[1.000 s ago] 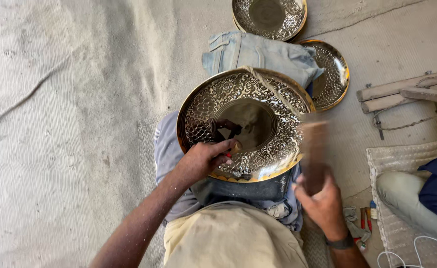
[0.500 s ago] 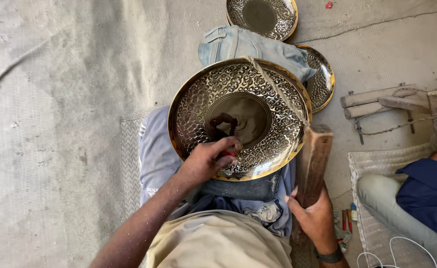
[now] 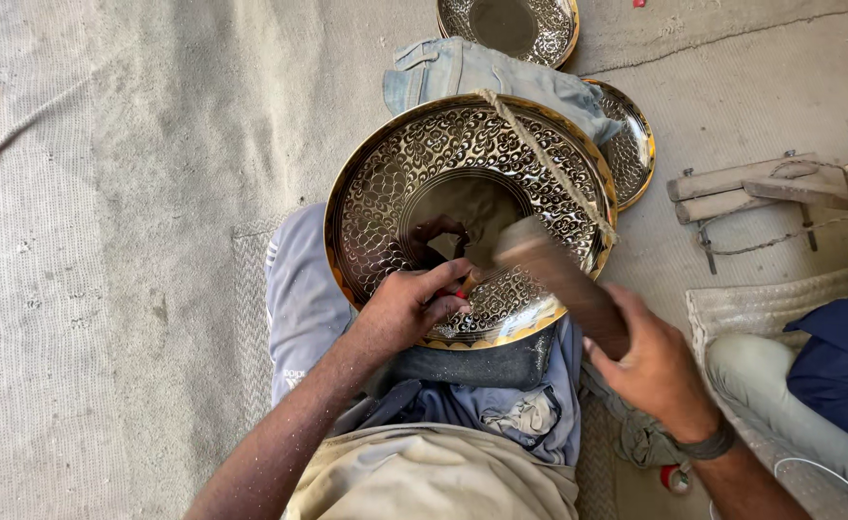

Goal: The person sits on the floor and uses a hammer and a small punch to create a decorative pattern on a brass plate. They repeatedly strike the punch with the hammer to emboss the metal surface.

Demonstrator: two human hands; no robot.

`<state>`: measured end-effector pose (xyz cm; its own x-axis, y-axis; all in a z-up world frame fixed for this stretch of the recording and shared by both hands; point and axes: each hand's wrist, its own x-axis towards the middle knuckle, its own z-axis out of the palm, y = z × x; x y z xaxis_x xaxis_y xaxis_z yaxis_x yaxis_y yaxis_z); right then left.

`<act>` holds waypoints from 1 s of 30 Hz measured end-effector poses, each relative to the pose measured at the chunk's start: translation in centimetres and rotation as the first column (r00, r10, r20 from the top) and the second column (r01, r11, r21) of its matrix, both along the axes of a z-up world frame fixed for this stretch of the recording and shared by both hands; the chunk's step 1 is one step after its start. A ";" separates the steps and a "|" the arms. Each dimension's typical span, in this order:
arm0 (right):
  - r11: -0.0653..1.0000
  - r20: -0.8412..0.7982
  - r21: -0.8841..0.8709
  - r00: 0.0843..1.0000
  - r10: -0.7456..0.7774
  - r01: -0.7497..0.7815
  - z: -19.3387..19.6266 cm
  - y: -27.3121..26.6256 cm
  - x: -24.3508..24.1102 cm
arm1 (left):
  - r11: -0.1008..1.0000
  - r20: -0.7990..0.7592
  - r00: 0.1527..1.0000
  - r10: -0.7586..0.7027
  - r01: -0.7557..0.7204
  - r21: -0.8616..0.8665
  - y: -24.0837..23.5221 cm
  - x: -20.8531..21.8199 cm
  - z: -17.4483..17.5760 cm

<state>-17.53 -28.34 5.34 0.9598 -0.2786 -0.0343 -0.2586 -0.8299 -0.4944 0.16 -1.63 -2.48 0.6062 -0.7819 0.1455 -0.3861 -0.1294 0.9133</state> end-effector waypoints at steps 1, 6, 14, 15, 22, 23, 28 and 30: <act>0.998 -0.018 0.049 0.999 -0.050 0.050 0.2 0.0 0.1 | 1.000 -0.017 1.000 -0.007 0.008 0.020 0.0 0.1 0.0; 0.995 -0.022 -0.103 1.000 -0.011 0.008 0.6 -0.1 0.0 | 0.998 -0.007 1.000 -0.017 0.016 -0.054 0.0 0.2 0.0; 0.991 -0.103 -0.129 0.995 0.006 -0.020 1.1 0.0 -0.2 | 0.999 -0.030 0.998 -0.046 0.045 -0.028 0.1 0.4 0.3; 0.984 -0.134 -0.168 0.990 0.042 -0.064 1.1 0.1 -0.2 | 0.999 -0.019 0.999 -0.041 0.041 -0.020 0.1 0.3 0.3; 0.984 -0.135 -0.176 0.990 -0.046 0.021 1.8 0.9 -0.2 | 0.997 -0.006 0.998 -0.068 0.068 -0.045 0.1 0.7 0.3; 0.993 -0.058 -0.017 0.992 -0.115 0.114 1.8 1.0 -0.2 | 0.997 -0.011 0.997 -0.070 0.070 -0.032 0.0 0.9 0.3; 0.969 -0.157 -0.241 0.983 -0.091 0.051 1.6 1.0 -0.7 | 0.992 -0.013 0.997 -0.079 0.077 -0.097 0.1 0.8 0.2; 0.974 -0.157 -0.048 0.961 -0.226 0.221 1.2 1.0 -0.8 | 0.998 -0.025 0.998 -0.055 0.055 0.001 0.1 0.6 0.1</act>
<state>-18.34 -27.38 6.56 0.8556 -0.4886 -0.1709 -0.5129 -0.7558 -0.4071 0.73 -1.54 -2.37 0.5657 -0.8143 0.1300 -0.3700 -0.1097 0.9225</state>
